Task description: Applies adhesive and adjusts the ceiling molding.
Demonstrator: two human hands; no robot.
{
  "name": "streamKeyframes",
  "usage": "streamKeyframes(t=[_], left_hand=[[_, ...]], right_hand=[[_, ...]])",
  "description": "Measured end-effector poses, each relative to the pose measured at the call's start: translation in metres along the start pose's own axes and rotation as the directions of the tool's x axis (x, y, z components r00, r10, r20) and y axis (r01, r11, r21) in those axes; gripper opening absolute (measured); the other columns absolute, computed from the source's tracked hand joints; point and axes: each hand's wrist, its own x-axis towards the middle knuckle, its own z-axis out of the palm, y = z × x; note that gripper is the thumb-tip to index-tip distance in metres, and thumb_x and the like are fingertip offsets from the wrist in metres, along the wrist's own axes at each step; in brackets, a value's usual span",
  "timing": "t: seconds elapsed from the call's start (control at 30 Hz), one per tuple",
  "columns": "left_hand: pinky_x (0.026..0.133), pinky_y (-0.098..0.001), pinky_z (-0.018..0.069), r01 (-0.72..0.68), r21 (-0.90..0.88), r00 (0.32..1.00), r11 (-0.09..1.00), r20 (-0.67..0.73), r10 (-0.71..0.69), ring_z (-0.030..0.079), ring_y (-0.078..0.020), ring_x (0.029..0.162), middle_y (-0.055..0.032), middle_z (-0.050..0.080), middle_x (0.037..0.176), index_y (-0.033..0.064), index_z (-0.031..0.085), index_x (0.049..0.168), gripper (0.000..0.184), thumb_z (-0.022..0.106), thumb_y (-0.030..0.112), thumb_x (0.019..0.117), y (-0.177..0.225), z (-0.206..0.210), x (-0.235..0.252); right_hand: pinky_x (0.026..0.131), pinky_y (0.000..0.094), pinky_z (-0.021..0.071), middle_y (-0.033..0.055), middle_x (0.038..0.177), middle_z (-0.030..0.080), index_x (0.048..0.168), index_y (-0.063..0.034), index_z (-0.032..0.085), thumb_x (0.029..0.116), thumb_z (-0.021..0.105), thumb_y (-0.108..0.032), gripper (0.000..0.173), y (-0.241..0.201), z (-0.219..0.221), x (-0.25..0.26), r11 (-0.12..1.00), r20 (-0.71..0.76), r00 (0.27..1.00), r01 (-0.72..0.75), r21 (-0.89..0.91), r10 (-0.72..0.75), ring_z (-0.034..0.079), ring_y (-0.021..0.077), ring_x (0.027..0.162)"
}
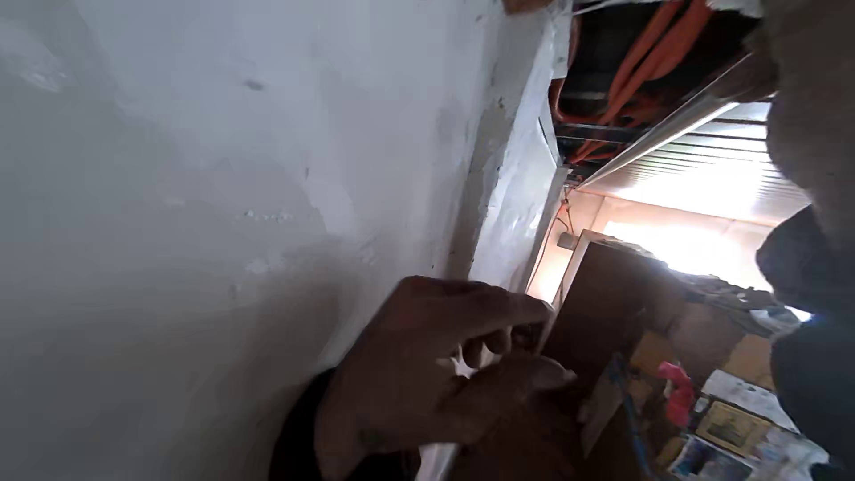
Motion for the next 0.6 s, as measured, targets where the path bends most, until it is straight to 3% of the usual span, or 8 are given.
streamKeyframes(t=[0.07,0.1,0.17,0.23,0.27,0.33,0.43,0.6], left_hand=[[0.063,-0.0143,0.0536,-0.038,0.086,0.989,0.996,-0.136,0.05,0.063,0.0014,0.071,0.002,0.071,0.08,0.0053,0.075,0.104,0.02,0.07,0.023,0.098,-0.002,0.0,0.002],[0.063,-0.015,0.053,-0.063,0.123,0.978,0.99,-0.19,0.086,0.062,0.001,0.07,0.0031,0.07,0.078,0.0063,0.075,0.102,0.017,0.07,0.022,0.0975,-0.005,0.001,0.004],[0.063,-0.0172,0.0557,-0.124,0.182,0.948,0.975,-0.268,0.171,0.063,-0.0008,0.069,0.0042,0.069,0.077,0.008,0.075,0.098,0.013,0.071,0.02,0.0972,-0.012,0.003,0.008],[0.061,-0.0196,0.058,-0.184,0.238,0.906,0.954,-0.335,0.259,0.065,-0.003,0.067,0.0045,0.07,0.079,0.0097,0.073,0.097,0.011,0.069,0.019,0.0984,-0.02,0.004,0.012],[0.06,-0.0204,0.0587,-0.204,0.271,0.879,0.941,-0.373,0.298,0.066,-0.0039,0.067,0.0046,0.07,0.08,0.0104,0.073,0.096,0.01,0.068,0.019,0.099,-0.023,0.005,0.014],[0.061,-0.0218,0.0588,-0.199,0.359,0.835,0.912,-0.426,0.35,0.066,-0.0047,0.068,0.0043,0.07,0.081,0.0103,0.071,0.093,0.013,0.066,0.02,0.1006,-0.024,0.005,0.021],[0.068,-0.0225,0.0576,-0.127,0.56,0.851,0.819,-0.363,0.38,0.066,-0.0061,0.075,-0.0019,0.07,0.085,0.0019,0.071,0.095,0.016,0.065,0.016,0.0999,-0.005,-0.003,0.036],[0.093,-0.0322,0.0501,-0.109,0.882,0.937,0.458,-0.063,0.344,0.064,-0.0213,0.106,-0.0157,0.07,0.106,-0.0011,0.074,0.11,0.019,0.063,0.011,0.0999,0.05,-0.025,0.098]], right_hand=[[0.088,0.0244,0.0584,0.0058,0.113,0.07,0.123,0.0004,0.066,0.0963,0.073,-0.023,0.036,0.053,-0.01,-0.001,0.937,-0.008,0.938,0.348,0.007,-0.348,0.068,0.008,0.103],[0.085,0.0237,0.0573,0.0057,0.113,0.069,0.123,-0.0005,0.066,0.0958,0.074,-0.027,0.039,0.074,-0.012,0.0,0.901,-0.04,0.9,0.434,0.008,-0.433,0.068,0.0081,0.101],[0.079,0.0254,0.0603,0.0015,0.103,0.072,0.118,-0.0061,0.068,0.0961,0.074,-0.033,0.035,0.054,-0.015,-0.003,0.959,-0.068,0.957,0.282,-0.022,-0.283,0.07,0.0059,0.091],[0.079,0.0376,0.0627,0.0078,0.099,0.074,0.115,-0.0035,0.068,0.0976,0.072,-0.036,0.037,0.001,-0.02,-0.006,1.0,-0.033,0.999,-0.018,-0.009,0.017,0.073,0.0138,0.087],[0.079,0.0398,0.0629,0.0084,0.099,0.074,0.115,-0.0035,0.068,0.0978,0.071,-0.038,0.039,-0.009,-0.024,-0.006,0.996,-0.013,0.996,-0.085,0.003,0.085,0.073,0.0151,0.086],[0.078,0.0395,0.0633,0.0091,0.101,0.073,0.118,-0.0017,0.066,0.0984,0.071,-0.037,0.041,-0.007,-0.028,-0.011,0.996,-0.001,0.997,-0.072,0.058,0.072,0.073,0.0146,0.085],[0.069,0.0377,0.0636,0.0091,0.096,0.073,0.116,0.0001,0.065,0.099,0.07,-0.031,0.036,0.002,-0.026,-0.02,0.991,-0.054,0.997,-0.038,0.131,0.046,0.072,0.0141,0.078],[0.07,0.0373,0.0644,0.0106,0.099,0.072,0.116,0.0012,0.064,0.0991,0.07,-0.03,0.035,0.004,-0.019,-0.044,0.964,-0.085,0.985,-0.128,0.234,0.151,0.073,0.0149,0.079]])
